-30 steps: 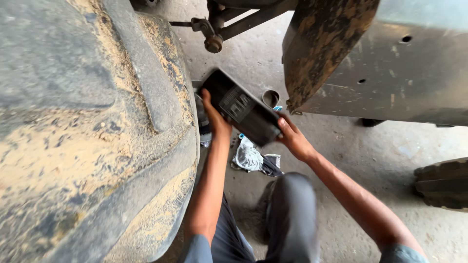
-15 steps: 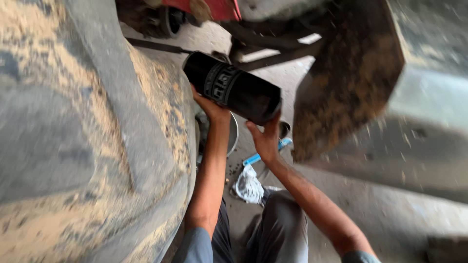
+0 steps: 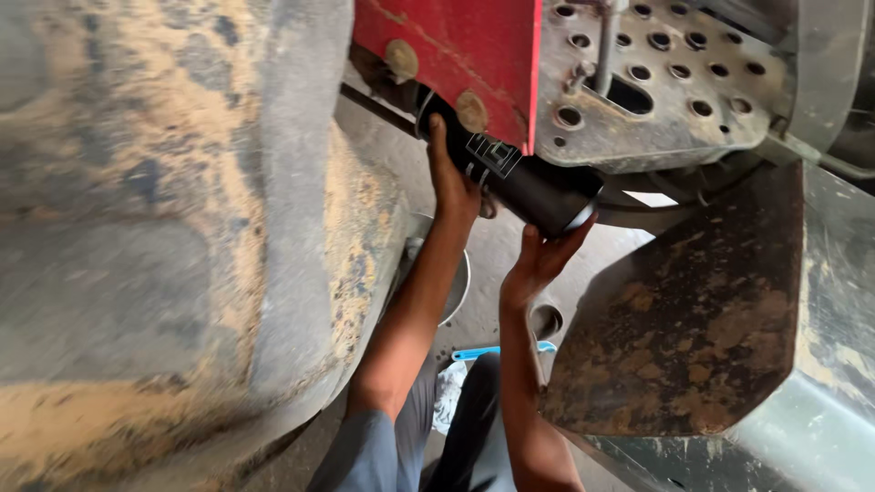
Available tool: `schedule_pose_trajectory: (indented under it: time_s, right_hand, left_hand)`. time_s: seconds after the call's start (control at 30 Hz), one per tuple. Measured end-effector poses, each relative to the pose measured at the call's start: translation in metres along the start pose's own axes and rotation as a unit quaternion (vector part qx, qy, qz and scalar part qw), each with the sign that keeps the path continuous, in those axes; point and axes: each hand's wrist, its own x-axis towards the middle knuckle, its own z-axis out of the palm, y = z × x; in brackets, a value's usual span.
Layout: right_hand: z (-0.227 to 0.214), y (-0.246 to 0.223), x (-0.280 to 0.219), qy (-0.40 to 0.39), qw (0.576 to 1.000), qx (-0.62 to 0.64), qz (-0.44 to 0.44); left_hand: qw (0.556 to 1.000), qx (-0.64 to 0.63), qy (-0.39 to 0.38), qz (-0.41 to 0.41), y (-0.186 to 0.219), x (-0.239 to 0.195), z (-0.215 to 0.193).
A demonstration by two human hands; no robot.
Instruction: The person removes an old oil filter from the underside of a tractor, allowing oil to drain into a metal pan. They then clean the filter housing with a cloth, prepare a new filter by applying oil to the gasket, and install the new filter by hand. Finally, they tighten the filter using a strap wrench.
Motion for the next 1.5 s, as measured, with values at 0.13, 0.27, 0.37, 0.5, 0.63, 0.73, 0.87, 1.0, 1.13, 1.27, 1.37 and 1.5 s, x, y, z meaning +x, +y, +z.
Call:
schedule_pose_trajectory:
  time_s: [0.13,0.27,0.37,0.5,0.63,0.73,0.87,1.0,1.13,1.27,1.37,1.5]
  right_hand:
    - [0.01,0.003,0.019,0.029,0.999,0.038,-0.004]
    - [0.012,0.003,0.035,0.024,0.998,0.054,0.005]
    - [0.013,0.004,0.043,0.003,0.997,0.078,-0.007]
    - [0.0,0.013,0.046,-0.002,0.999,0.032,0.003]
    - [-0.002,0.023,0.046,0.032,0.999,0.008,0.043]
    - [0.001,0.022,0.045,0.029,0.998,-0.042,0.039]
    - [0.01,0.021,0.054,0.007,1.0,0.026,-0.014]
    - [0.008,0.041,0.068,0.064,0.997,-0.023,0.025]
    - [-0.002,0.053,0.067,0.126,0.981,-0.114,0.098]
    - [0.002,0.041,0.068,0.044,0.997,-0.013,0.057]
    - [0.002,0.031,0.072,-0.004,0.998,0.026,0.049]
    - [0.002,0.035,0.083,0.086,0.985,-0.114,0.097]
  left_hand:
    - [0.998,-0.012,-0.06,0.035,0.001,0.011,0.006]
    - [0.997,-0.024,-0.071,0.02,-0.002,0.021,-0.001]
    - [0.997,-0.024,-0.069,0.018,-0.001,0.017,-0.008]
    - [0.991,-0.019,-0.13,0.012,-0.029,0.005,-0.03]
    - [0.981,-0.057,-0.172,-0.071,-0.051,-0.002,-0.034]
    - [0.986,-0.03,-0.152,-0.061,-0.043,-0.01,-0.021]
    - [0.994,0.09,-0.044,-0.036,-0.037,-0.015,0.006]
    - [0.995,0.058,-0.037,-0.076,-0.047,0.0,-0.001]
    - [0.977,-0.041,-0.192,-0.08,-0.077,0.003,-0.035]
    - [0.992,0.017,-0.099,-0.073,-0.081,0.004,-0.021]
    - [0.988,0.113,0.055,-0.093,-0.079,-0.001,-0.008]
    - [0.99,0.046,-0.039,-0.125,-0.086,0.003,-0.029]
